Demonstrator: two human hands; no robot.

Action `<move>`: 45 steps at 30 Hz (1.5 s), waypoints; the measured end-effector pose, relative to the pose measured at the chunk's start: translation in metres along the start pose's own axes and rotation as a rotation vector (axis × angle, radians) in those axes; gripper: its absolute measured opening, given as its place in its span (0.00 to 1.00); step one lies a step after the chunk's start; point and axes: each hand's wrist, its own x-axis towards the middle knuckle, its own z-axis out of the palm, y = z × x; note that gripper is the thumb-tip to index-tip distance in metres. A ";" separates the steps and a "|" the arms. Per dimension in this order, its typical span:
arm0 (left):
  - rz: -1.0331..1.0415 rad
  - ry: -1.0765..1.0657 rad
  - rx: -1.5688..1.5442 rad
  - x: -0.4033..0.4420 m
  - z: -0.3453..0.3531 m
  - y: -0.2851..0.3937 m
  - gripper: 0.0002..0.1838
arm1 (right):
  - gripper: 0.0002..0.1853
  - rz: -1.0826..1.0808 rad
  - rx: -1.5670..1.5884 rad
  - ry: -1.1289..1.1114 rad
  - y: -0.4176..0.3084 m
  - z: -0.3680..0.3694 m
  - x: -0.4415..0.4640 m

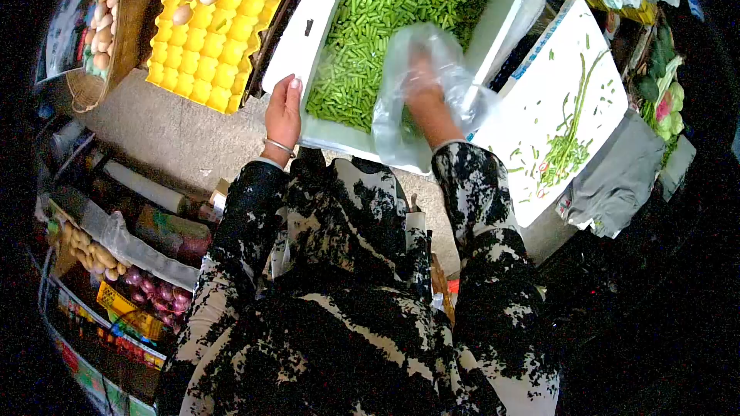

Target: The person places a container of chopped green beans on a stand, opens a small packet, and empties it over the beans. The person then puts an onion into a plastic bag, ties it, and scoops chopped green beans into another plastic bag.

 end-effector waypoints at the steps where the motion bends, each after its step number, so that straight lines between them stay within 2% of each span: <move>1: 0.040 0.032 -0.010 0.000 0.000 0.001 0.23 | 0.21 0.027 -0.019 0.017 -0.004 -0.006 0.014; 3: 0.084 0.063 -0.012 0.001 -0.003 0.015 0.22 | 0.20 0.154 -0.131 -0.176 -0.016 -0.028 0.042; 5: 0.446 0.225 0.376 0.002 -0.013 0.055 0.18 | 0.20 0.409 -0.368 -0.577 -0.029 -0.057 0.069; 6: 0.551 0.226 0.312 0.006 -0.008 0.068 0.15 | 0.20 0.393 -0.236 -0.483 -0.019 -0.048 0.058; 7: 0.313 0.013 0.197 0.002 -0.005 0.098 0.13 | 0.20 0.394 -0.234 -0.486 -0.006 -0.028 0.042; 9: 0.576 -0.063 0.238 0.012 0.023 0.107 0.14 | 0.21 0.684 1.322 -0.101 0.014 0.007 0.022; 10: 0.575 -0.056 0.241 0.022 0.036 0.110 0.14 | 0.21 0.733 1.662 -0.027 0.006 0.000 0.028; 12: 0.138 -0.184 0.290 0.041 0.058 0.113 0.15 | 0.21 0.677 1.702 -0.039 -0.009 -0.020 0.039; 16: 0.121 -0.040 0.198 0.055 0.075 0.102 0.16 | 0.21 0.503 1.587 -0.081 -0.033 -0.055 0.065; 19: 0.097 -0.056 0.216 0.059 0.080 0.101 0.15 | 0.21 0.423 1.494 -0.095 -0.038 -0.069 0.067; 21: 0.092 -0.052 0.245 0.061 0.082 0.102 0.15 | 0.21 0.326 1.326 -0.104 -0.029 -0.062 0.053; 23: 0.083 -0.044 0.267 0.062 0.086 0.103 0.15 | 0.21 0.103 1.015 -0.097 -0.012 -0.031 0.028; 25: 0.074 -0.013 0.278 0.063 0.090 0.099 0.13 | 0.20 0.193 1.080 -0.128 -0.013 -0.043 0.011; 26: 0.069 -0.014 0.283 0.064 0.091 0.098 0.13 | 0.20 0.320 1.193 -0.157 -0.015 -0.052 0.002; 28: 0.121 0.013 0.281 0.066 0.094 0.097 0.10 | 0.20 0.512 1.326 -0.191 -0.020 -0.070 -0.015; 31: 0.209 0.087 0.333 0.076 0.102 0.090 0.08 | 0.19 0.667 1.390 -0.214 -0.022 -0.084 -0.035; 36: 0.312 0.098 0.414 0.089 0.109 0.092 0.08 | 0.19 0.797 1.395 -0.244 -0.022 -0.091 -0.049; 41: 0.393 0.107 0.533 0.093 0.114 0.085 0.09 | 0.18 0.885 1.203 -0.390 -0.017 -0.091 -0.049; 44: 0.392 0.087 0.557 0.094 0.113 0.087 0.09 | 0.16 0.822 1.665 -0.111 -0.020 -0.093 -0.057; 45: 0.391 0.085 0.558 0.095 0.113 0.088 0.09 | 0.17 0.815 1.709 -0.087 -0.021 -0.094 -0.059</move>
